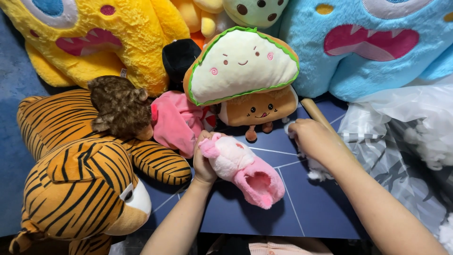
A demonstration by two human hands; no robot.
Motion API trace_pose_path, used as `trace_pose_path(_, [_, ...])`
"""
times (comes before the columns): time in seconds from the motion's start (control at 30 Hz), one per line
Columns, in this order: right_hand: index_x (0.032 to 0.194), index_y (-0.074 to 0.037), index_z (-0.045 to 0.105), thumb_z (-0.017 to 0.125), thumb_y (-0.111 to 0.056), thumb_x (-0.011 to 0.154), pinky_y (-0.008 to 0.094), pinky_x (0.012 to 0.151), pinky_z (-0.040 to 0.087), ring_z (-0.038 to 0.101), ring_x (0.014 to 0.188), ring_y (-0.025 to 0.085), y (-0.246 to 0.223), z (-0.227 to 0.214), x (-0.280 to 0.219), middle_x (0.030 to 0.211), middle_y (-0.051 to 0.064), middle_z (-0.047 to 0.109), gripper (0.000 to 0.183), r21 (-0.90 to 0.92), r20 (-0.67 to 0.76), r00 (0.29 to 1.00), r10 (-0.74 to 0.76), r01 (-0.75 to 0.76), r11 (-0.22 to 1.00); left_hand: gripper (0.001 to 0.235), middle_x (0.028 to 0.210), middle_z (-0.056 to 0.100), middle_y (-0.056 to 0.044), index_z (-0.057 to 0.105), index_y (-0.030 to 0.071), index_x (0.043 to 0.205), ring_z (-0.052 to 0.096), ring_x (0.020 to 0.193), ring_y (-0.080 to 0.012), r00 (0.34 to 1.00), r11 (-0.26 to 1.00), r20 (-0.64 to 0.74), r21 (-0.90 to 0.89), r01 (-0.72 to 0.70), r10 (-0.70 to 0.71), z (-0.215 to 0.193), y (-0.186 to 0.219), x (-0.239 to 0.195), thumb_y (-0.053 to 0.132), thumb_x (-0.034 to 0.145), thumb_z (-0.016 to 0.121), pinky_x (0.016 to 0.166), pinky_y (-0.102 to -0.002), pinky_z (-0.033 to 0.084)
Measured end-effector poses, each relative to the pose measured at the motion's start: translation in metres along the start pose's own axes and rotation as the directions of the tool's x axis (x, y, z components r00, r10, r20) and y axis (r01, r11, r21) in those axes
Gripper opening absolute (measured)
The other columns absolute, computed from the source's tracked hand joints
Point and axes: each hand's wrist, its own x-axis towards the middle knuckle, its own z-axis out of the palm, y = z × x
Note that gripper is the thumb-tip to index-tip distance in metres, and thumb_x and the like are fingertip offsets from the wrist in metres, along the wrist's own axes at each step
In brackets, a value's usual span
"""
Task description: Stuffing a small pink pig plushie with white cotton filler using a wooden stick.
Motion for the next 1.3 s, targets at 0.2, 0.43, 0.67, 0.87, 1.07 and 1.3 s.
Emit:
trace_pose_path(0.2, [0.106,-0.019,0.077,0.075,-0.011,0.082,0.042,0.069,0.056,0.071,0.076,0.030,-0.010,-0.066,-0.040,0.081,0.012,0.074,0.025,0.537,-0.187,0.964,0.187,-0.059,0.842,0.047,0.095,0.073,-0.018,0.054,0.011,0.086,0.067,0.080,-0.0238,0.993,0.993,-0.033,0.018,0.118,-0.118,-0.020,-0.048,-0.010,0.033,0.103,0.017,0.084,-0.025,0.047])
trace_pose_path(0.43, [0.094,-0.002,0.073,0.076,-0.004,0.083,0.031,0.073,0.061,0.073,0.088,0.023,-0.049,-0.117,-0.093,0.093,0.013,0.077,0.012,0.919,-0.325,0.941,-0.091,0.337,0.202,0.032,0.094,0.058,-0.010,0.050,0.008,0.092,0.056,0.093,-0.0235,0.979,0.986,-0.153,-0.115,0.117,-0.134,-0.002,-0.022,-0.014,0.032,0.100,0.032,0.089,-0.034,0.044])
trace_pose_path(0.67, [0.087,-0.010,0.062,0.067,-0.005,0.088,0.039,0.062,0.048,0.059,0.071,0.028,-0.104,-0.077,-0.071,0.079,0.005,0.059,0.007,0.301,-0.274,0.887,-0.372,0.446,0.843,0.031,0.092,0.056,-0.008,0.050,0.008,0.089,0.056,0.092,-0.0226,0.983,0.993,-0.141,-0.037,0.115,-0.119,0.002,-0.011,-0.013,0.031,0.100,0.032,0.089,-0.033,0.043])
trace_pose_path(0.87, [0.077,-0.019,0.061,0.050,-0.024,0.101,0.040,0.071,0.037,0.046,0.074,0.025,-0.126,-0.084,-0.051,0.069,-0.001,0.060,0.027,0.315,-0.138,0.882,-0.451,0.471,0.824,0.029,0.090,0.052,-0.007,0.048,0.008,0.088,0.051,0.087,-0.0208,0.985,0.990,-0.121,-0.083,0.111,-0.120,0.002,-0.014,-0.013,0.031,0.100,0.034,0.085,-0.034,0.041])
trace_pose_path(1.07, [0.081,-0.022,0.063,0.046,-0.043,0.096,0.052,0.085,0.028,0.049,0.092,0.028,-0.123,-0.079,-0.065,0.082,-0.004,0.066,0.031,0.237,-0.140,0.893,-0.428,0.450,0.861,0.027,0.091,0.054,-0.006,0.049,0.009,0.088,0.051,0.086,-0.0183,0.975,0.985,-0.154,-0.082,0.149,-0.161,0.002,-0.018,-0.013,0.030,0.099,0.035,0.082,-0.031,0.041])
trace_pose_path(1.3, [0.116,-0.004,0.065,0.081,-0.023,0.082,0.029,0.078,0.052,0.060,0.079,0.018,-0.088,-0.068,-0.119,0.102,0.012,0.067,0.042,0.521,-0.561,0.825,-0.070,0.417,0.745,0.034,0.092,0.053,-0.006,0.048,0.009,0.090,0.052,0.091,-0.0193,0.977,0.989,-0.159,-0.061,0.133,-0.142,0.000,-0.020,-0.013,0.036,0.104,0.032,0.088,-0.032,0.041])
